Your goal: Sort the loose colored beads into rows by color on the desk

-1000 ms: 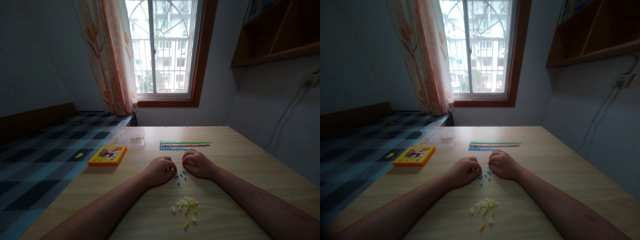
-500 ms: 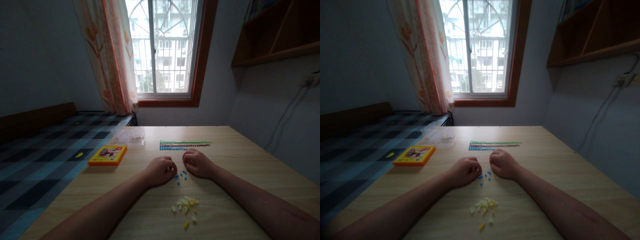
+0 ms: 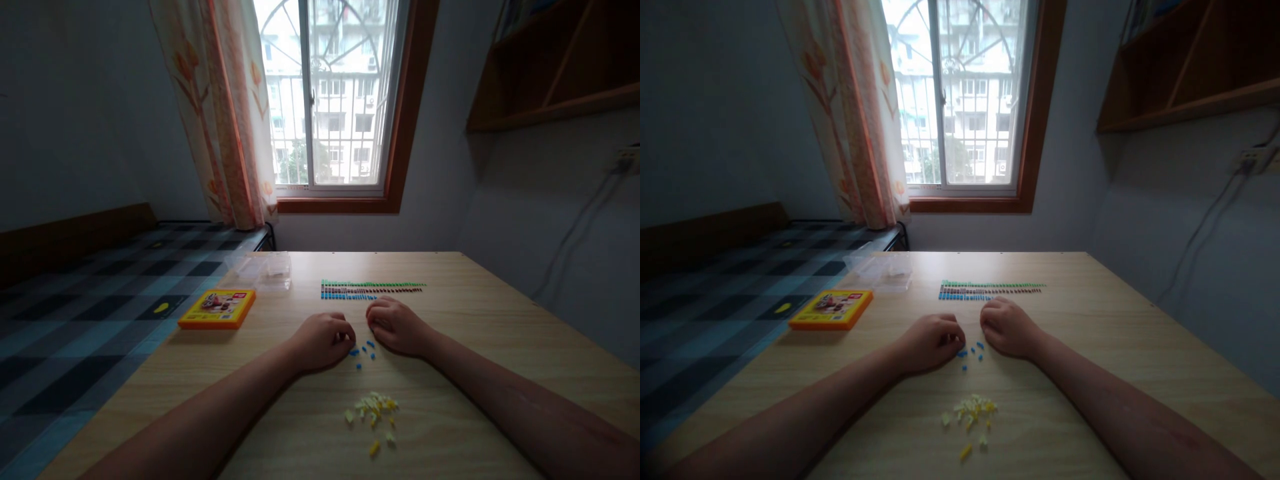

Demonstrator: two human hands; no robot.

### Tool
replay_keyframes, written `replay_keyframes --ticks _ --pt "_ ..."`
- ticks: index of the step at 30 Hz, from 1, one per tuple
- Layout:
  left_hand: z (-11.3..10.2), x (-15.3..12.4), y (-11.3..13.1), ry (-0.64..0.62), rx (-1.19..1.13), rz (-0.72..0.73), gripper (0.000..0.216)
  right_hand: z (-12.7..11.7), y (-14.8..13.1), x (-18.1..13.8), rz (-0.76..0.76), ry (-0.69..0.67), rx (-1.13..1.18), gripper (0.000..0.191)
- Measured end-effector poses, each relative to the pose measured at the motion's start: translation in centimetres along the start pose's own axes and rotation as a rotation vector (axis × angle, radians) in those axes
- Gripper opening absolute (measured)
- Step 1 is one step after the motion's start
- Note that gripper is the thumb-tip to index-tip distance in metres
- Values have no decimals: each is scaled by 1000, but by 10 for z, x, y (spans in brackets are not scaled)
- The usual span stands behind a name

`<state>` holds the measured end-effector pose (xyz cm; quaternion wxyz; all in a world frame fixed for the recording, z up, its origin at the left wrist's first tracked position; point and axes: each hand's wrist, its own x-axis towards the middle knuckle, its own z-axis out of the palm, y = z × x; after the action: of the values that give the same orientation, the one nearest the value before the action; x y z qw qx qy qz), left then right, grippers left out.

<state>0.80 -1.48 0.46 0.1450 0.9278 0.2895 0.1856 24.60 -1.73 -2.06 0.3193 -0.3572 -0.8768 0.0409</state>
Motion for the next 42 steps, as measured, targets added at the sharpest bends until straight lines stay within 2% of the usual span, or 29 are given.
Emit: replay_keyframes --ticks 42 --pt "3 2 -3 -1 78 16 19 1 7 -1 19 -42 47 15"
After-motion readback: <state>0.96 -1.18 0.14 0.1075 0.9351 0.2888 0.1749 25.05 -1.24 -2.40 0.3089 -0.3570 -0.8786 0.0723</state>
